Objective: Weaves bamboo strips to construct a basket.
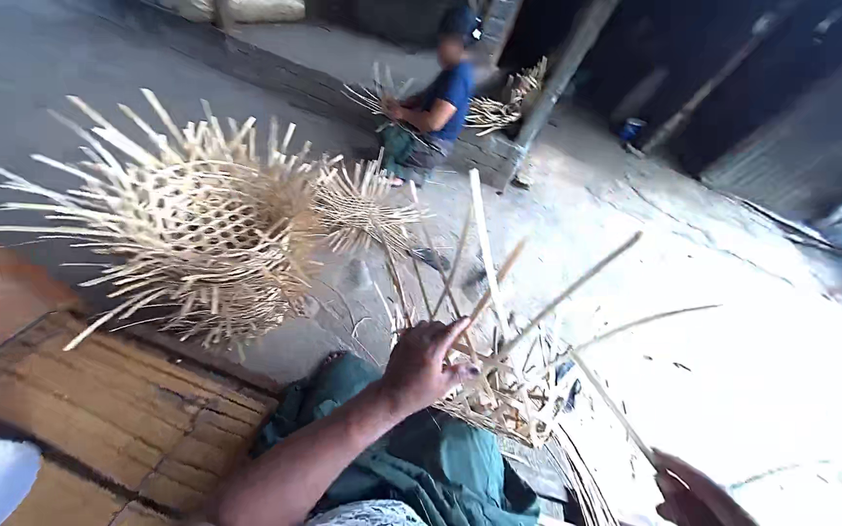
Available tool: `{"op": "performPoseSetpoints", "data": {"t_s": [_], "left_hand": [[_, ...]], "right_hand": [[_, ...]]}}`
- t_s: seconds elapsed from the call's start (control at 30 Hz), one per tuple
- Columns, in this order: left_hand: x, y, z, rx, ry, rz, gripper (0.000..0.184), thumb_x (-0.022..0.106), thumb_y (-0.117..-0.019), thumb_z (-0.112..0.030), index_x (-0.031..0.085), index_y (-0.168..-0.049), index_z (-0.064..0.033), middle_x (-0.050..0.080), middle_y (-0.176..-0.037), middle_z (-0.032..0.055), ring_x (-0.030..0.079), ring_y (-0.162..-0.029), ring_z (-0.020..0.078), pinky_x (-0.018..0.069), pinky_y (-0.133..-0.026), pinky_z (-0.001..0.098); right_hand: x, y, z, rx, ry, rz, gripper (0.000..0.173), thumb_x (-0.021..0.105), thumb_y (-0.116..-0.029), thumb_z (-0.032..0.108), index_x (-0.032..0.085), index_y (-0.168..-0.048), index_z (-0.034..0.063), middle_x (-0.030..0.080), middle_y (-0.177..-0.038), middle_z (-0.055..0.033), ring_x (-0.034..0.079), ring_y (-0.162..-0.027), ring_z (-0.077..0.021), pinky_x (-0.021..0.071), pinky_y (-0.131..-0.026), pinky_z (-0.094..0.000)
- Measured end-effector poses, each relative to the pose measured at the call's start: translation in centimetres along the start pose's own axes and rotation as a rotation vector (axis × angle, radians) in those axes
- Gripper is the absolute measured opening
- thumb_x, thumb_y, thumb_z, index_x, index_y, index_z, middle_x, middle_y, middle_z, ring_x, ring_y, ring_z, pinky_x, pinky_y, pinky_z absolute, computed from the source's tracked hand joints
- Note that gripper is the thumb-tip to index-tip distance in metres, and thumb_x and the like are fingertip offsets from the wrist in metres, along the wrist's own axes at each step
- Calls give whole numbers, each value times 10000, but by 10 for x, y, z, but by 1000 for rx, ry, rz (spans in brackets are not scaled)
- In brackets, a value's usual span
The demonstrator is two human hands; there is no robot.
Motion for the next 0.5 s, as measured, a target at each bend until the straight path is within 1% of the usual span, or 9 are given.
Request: {"op": "performPoseSetpoints", "data": {"t_s": [0.03,0.07,0.17,0.23,0.3,0.4,0.47,0.5], "left_hand": [[2,-1,-1,8,-15,4,631,766,-879,-407,631,-1403,-82,734,-1080,153,694,-994,331,551,-888,538],[4,0,-3,21,-30,-3,621,767,-873,-408,644,-1390,-88,737,-1056,148,697,-967,330,558,-867,535],[8,0,-10,56,-51,-16,577,762,-875,-412,677,-1355,-102,745,-1025,141,702,-935,335,559,-845,532],[8,1,-14,82,-51,-22,555,764,-872,-406,692,-1335,-108,749,-1006,133,703,-921,336,556,-835,535],[8,3,-17,107,-54,-25,535,762,-876,-419,706,-1318,-123,752,-990,117,705,-910,325,560,-828,528],[8,6,-23,152,-57,-29,523,765,-869,-423,718,-1302,-134,746,-937,106,701,-861,306,561,-791,512],[7,8,-27,168,-58,-16,522,752,-875,-431,717,-1302,-134,735,-908,102,690,-834,303,557,-772,504],[6,9,-29,175,-55,-11,526,748,-876,-435,715,-1302,-129,732,-904,102,687,-827,306,558,-764,504]], "right_hand": [[-2,-2,10,-128,50,-16,268,563,-1038,88,678,-1214,-79,732,-1004,-197,694,-764,-139,599,-718,-305],[-4,-4,23,-186,97,-39,270,570,-1042,119,695,-1209,-52,742,-994,-187,702,-756,-144,605,-709,-318],[-7,-12,60,-266,242,-127,262,565,-1046,172,739,-1172,22,748,-940,-148,685,-711,-165,579,-645,-342],[-5,-22,75,-323,345,-219,266,552,-1044,196,757,-1152,65,755,-925,-132,692,-689,-197,558,-587,-370],[2,-34,82,-355,415,-273,280,539,-1038,203,765,-1154,86,755,-900,-144,699,-658,-262,538,-533,-445],[18,-51,82,-348,451,-218,301,521,-1030,209,772,-1191,169,749,-875,-128,694,-626,-309,521,-503,-516],[32,-59,82,-355,455,-122,305,526,-1016,192,774,-1192,207,751,-876,-117,700,-622,-322,517,-494,-547],[39,-63,80,-363,440,-60,301,534,-1008,180,777,-1181,216,755,-886,-110,710,-646,-324,526,-513,-559]]}}
Point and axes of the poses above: each hand's wrist, its own y-axis away from the middle knuckle, its own x-axis out of the palm, z = x × y, the point moved 7 cm from there along -y, towards the middle knuckle
